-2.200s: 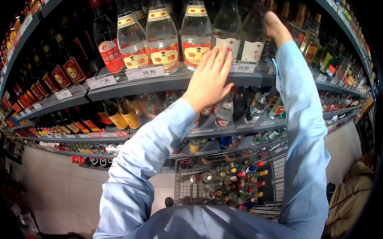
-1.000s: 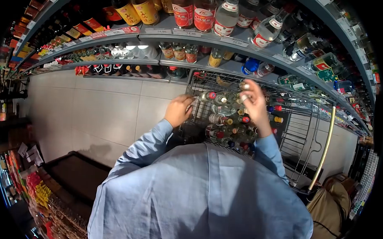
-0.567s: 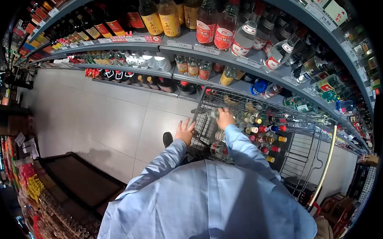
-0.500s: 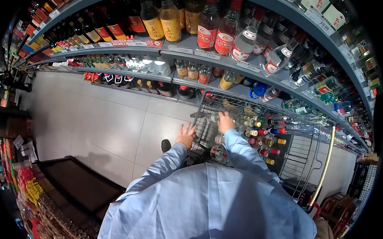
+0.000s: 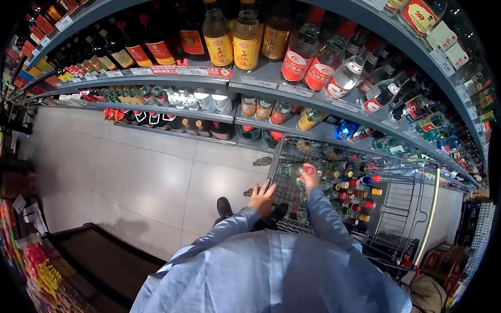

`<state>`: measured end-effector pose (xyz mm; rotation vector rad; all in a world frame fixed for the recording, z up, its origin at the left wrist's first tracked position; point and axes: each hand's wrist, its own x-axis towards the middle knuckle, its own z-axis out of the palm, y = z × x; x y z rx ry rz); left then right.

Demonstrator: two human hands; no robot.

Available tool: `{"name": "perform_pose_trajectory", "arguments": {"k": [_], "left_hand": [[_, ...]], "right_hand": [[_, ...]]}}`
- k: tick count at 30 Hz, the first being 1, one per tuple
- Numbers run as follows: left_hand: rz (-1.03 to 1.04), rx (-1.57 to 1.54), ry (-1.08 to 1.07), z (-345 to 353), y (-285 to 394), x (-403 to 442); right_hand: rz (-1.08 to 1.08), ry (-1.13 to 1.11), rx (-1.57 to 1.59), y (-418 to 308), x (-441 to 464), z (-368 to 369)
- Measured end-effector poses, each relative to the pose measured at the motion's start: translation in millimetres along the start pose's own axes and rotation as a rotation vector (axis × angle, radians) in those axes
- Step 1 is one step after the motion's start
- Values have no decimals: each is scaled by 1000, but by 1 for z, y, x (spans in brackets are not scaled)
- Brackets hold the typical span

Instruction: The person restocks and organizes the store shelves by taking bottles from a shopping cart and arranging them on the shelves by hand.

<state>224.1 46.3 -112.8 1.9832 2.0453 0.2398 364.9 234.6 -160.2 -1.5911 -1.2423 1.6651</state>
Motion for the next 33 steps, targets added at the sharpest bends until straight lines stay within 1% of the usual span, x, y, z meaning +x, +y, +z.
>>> {"name": "perform_pose_trajectory", "arguments": {"k": [1, 2, 6, 9, 10, 12, 13, 14, 15, 17, 19, 20, 21, 22, 23, 25, 26, 28, 29, 30, 31, 32, 33], "left_hand": [[15, -17, 36, -1, -1, -1], [6, -23, -45, -2, -3, -1], [20, -53, -75, -9, -12, -7], [20, -57, -112, -11, -16, -10], [16, -63, -131, -12, -19, -11], [7, -66, -149, -19, -28, -14], [4, -67, -153, -27, -31, -15], [3, -73, -162, -32, -33, -18], [-14, -96, -182, -28, -37, -19], [-5, 24, -202, -28, -44, -19], [-55, 67, -248, -39, -49, -16], [-105, -10, -390, -70, -48, -11], [-77, -161, -337, -92, -50, -10], [-49, -312, -286, -110, -53, -12], [-20, -461, -235, -126, -54, -16], [129, -672, -70, -160, -50, -19], [216, -771, 66, -176, -42, -19], [155, -996, 126, -210, -19, -28], [125, -1107, 159, -219, -11, -30], [129, -1072, 310, -221, -7, -30], [115, -1069, 270, -226, -6, -34], [102, -1065, 232, -232, -5, -38], [89, -1061, 193, -239, -5, -42]], "right_hand": [[26, -6, 66, 3, -2, 0], [19, -17, 72, 7, -4, 3], [-16, 96, -35, 10, -3, 19], [-53, 69, -67, 8, -9, 26], [-78, 57, -123, 7, -12, 27], [-305, 136, -331, 3, -20, 33], [-415, 174, -436, -5, -30, 36], [-410, 230, -509, -37, -51, 41], [-323, 191, -502, -40, -48, 36], [-324, 129, -522, -93, -77, 38], [-500, 137, -512, -117, -88, 34], [-542, 87, -340, -127, -90, 35], [-579, 39, -165, -138, -96, 37], [-387, -114, 14, -180, -128, 45], [-396, -133, 141, -209, -152, 55], [-439, -261, 199, -249, -179, 60], [-396, -262, 302, -264, -191, 65], [-271, -256, 476, -290, -213, 75], [-280, -281, 462, -301, -221, 80], [-290, -306, 447, -310, -229, 84], [-301, -331, 433, -316, -233, 87], [-267, -391, 441, -319, -234, 89], [-284, -457, 430, -321, -232, 89]]}}
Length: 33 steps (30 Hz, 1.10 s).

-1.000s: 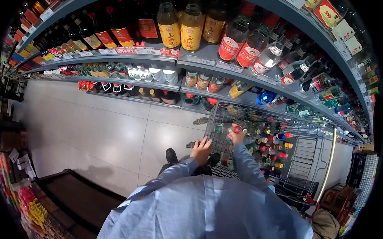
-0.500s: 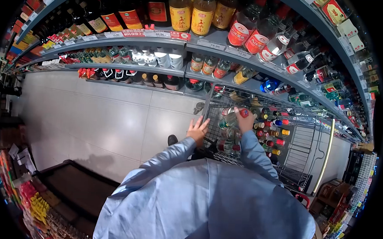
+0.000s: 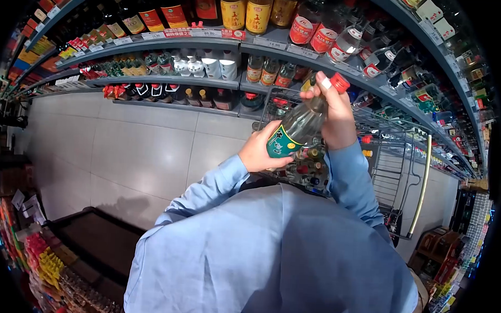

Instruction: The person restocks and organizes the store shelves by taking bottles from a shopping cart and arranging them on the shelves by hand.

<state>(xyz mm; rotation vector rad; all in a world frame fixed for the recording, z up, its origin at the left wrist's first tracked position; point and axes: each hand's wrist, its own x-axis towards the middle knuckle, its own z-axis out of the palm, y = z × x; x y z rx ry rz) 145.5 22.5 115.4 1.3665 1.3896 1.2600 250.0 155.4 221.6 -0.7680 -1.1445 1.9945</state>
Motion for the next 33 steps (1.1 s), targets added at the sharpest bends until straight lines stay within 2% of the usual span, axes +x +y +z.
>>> {"name": "perform_pose_trajectory", "arguments": {"k": [3, 5, 8, 9, 16, 20, 24, 30, 33], "left_hand": [[-21, -415, -143, 2, 6, -7], [-104, -614, -243, 0, 20, -10], [-328, -780, -224, 6, 22, -14], [-327, -826, -236, 10, 17, -13], [-320, -943, -367, 22, 24, -11], [-427, -883, -324, 25, 24, -8], [-360, -902, -273, 38, 24, -6], [-526, -909, -243, 40, 21, 3], [-378, -909, -299, 41, 12, 6]], "right_hand": [[32, -187, 4, -5, 2, -5], [39, -180, 8, -6, 0, -7], [43, -49, 48, 1, -2, -10], [52, -23, 43, 3, -2, -14], [78, 64, 133, 5, -8, -29], [74, 62, 163, 3, -9, -37], [79, 98, 160, 3, -11, -46], [58, 117, 177, 0, -11, -50], [55, 115, 166, 1, -11, -51]]}}
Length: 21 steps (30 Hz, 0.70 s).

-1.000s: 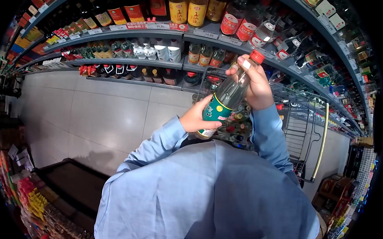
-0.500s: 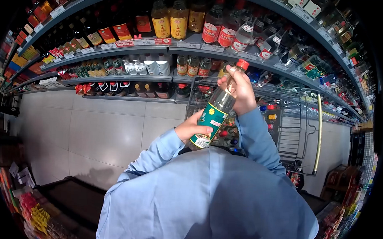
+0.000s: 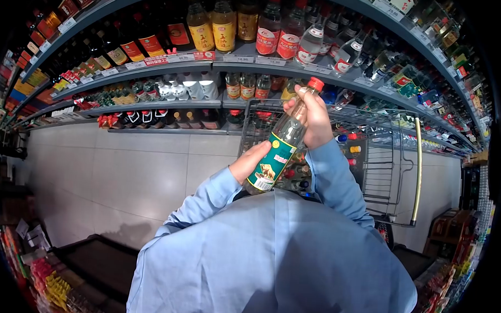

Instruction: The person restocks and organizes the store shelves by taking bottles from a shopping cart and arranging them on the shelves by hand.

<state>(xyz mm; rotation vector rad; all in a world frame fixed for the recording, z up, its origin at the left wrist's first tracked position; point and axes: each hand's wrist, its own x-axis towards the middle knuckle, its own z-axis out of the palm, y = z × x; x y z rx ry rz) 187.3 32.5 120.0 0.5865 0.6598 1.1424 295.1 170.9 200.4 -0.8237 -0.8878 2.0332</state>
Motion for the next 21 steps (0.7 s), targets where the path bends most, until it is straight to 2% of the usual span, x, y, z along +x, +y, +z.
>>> {"name": "perform_pose_trajectory", "arguments": {"k": [3, 6, 10, 11, 15, 17, 18, 20, 21], "left_hand": [[48, 153, -18, -3, 4, 2], [99, 397, 20, -13, 7, 10], [209, 772, 101, -47, -7, 31], [237, 851, 128, -54, -12, 37], [243, 1014, 197, -80, -36, 63], [273, 1123, 263, -92, -54, 72], [215, 1122, 294, -102, -65, 77], [135, 1357, 359, -123, -84, 82], [96, 1473, 391, -129, -91, 83]], "right_hand": [[9, -44, 11, 3, 4, -5], [13, -178, -89, -3, 9, -20], [105, -421, -573, -21, 14, -58], [220, -358, -613, -25, 9, -60], [48, -542, -740, 3, 12, -74], [-97, -500, -868, 27, 16, -82], [-89, -493, -889, 41, 19, -91], [-44, -426, -898, 65, 19, -104], [-100, -412, -908, 80, 19, -111]]}}
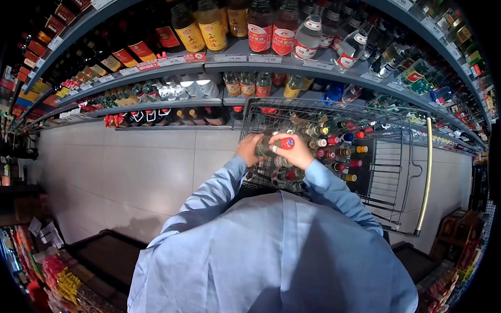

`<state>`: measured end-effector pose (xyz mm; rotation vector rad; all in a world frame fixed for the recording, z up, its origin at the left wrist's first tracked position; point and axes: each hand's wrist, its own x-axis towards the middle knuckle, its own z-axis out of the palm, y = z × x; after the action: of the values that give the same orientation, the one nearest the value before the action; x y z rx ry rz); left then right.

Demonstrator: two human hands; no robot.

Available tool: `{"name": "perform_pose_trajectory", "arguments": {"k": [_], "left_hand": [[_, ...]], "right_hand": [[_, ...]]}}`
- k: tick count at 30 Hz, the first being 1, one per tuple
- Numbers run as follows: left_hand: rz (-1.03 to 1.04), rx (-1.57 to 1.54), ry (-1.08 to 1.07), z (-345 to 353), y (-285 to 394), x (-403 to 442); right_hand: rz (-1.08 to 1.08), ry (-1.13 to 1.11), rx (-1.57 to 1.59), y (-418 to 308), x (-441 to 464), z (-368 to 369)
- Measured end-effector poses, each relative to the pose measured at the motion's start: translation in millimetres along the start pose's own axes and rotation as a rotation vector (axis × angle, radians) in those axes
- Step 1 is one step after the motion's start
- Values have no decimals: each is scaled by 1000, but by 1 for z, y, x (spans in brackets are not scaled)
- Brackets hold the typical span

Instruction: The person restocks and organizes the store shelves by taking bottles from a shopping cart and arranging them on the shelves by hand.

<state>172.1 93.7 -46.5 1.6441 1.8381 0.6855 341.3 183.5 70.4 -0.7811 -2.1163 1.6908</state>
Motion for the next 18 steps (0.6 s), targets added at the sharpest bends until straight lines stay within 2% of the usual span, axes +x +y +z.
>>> {"name": "perform_pose_trajectory", "arguments": {"k": [1, 4, 6, 8, 10, 12, 16, 18], "left_hand": [[-13, 318, 61, 6, 0, -8], [-227, 555, 82, -15, 29, -17], [-482, 359, 172, -2, 5, -17], [-634, 210, 162, 18, -30, -24], [-670, 64, -39, 61, -87, -38], [-704, -158, -42, 63, -97, -33], [-750, -2, -134, 68, -110, -27], [-750, -19, -211, 69, -121, -25]], "right_hand": [[9, 62, -37, 14, -1, 9], [68, 142, -94, 48, -3, 26], [59, 147, -70, 76, 2, 34], [124, 191, -90, 93, 7, 41], [129, 200, -148, 110, 15, 44], [137, 232, -173, 130, 20, 48], [153, 214, -206, 163, 28, 43], [176, 212, -197, 175, 31, 42]]}}
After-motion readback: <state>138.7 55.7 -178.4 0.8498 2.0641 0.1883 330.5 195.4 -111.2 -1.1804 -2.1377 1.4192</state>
